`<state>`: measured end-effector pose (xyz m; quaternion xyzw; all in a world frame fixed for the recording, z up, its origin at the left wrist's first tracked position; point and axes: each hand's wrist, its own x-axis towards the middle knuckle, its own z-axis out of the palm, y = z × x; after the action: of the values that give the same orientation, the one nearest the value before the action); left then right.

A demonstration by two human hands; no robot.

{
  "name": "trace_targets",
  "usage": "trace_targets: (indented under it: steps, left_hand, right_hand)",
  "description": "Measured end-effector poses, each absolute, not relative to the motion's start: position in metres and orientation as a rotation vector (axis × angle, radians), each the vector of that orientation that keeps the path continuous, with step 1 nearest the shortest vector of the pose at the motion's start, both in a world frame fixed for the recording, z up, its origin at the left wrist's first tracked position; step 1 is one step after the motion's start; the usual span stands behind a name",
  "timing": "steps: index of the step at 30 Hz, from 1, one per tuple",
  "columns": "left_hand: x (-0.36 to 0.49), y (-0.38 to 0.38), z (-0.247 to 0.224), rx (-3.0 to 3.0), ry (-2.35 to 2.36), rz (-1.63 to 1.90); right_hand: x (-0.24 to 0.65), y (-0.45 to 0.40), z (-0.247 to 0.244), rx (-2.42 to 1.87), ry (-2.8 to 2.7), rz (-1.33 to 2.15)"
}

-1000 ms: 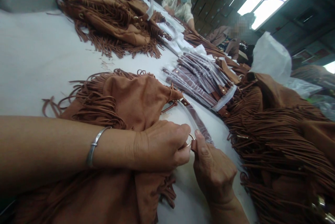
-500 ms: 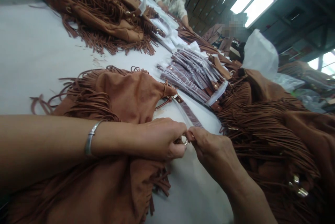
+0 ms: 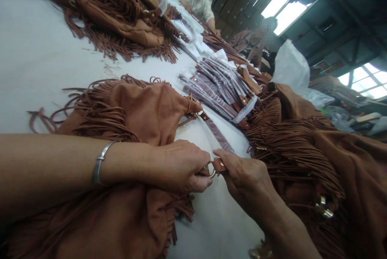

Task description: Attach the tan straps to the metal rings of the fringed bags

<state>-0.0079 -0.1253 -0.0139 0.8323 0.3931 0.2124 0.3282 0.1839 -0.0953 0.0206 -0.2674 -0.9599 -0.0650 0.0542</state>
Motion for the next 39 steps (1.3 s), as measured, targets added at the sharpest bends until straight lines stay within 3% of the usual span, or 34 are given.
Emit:
trace_targets:
  steps: [12, 19, 23, 25, 29, 31, 39]
  left_hand:
    - [-0.004, -0.134, -0.009, 2.220, 1.069, 0.435]
    - [-0.001, -0.135, -0.006, 2.218, 1.157, 0.331]
    - [-0.004, -0.131, -0.005, 2.250, 0.949, 0.349]
    - [-0.005, -0.130, -0.006, 2.226, 0.900, 0.359]
    - [-0.005, -0.129, -0.012, 2.156, 0.928, 0.461]
    - [-0.005, -0.129, -0.013, 2.154, 0.950, 0.477]
    - [-0.005, -0.132, -0.005, 2.151, 1.158, 0.316]
  right_hand:
    - [0.217, -0.115, 0.008, -0.850, -2.722, 0.092]
    - [0.205, -0.114, 0.020, -0.479, -2.874, -0.513]
    - [0.196, -0.105, 0.030, -0.429, -2.987, -0.577]
    - [0.194, -0.100, 0.026, -0.500, -3.027, -0.419]
    - [0.193, -0.097, 0.011, -0.800, -2.892, 0.394]
    - [0.194, -0.101, 0.006, -0.935, -2.776, 0.601]
    - [0.180, -0.132, 0.038, -1.318, -2.851, -0.134]
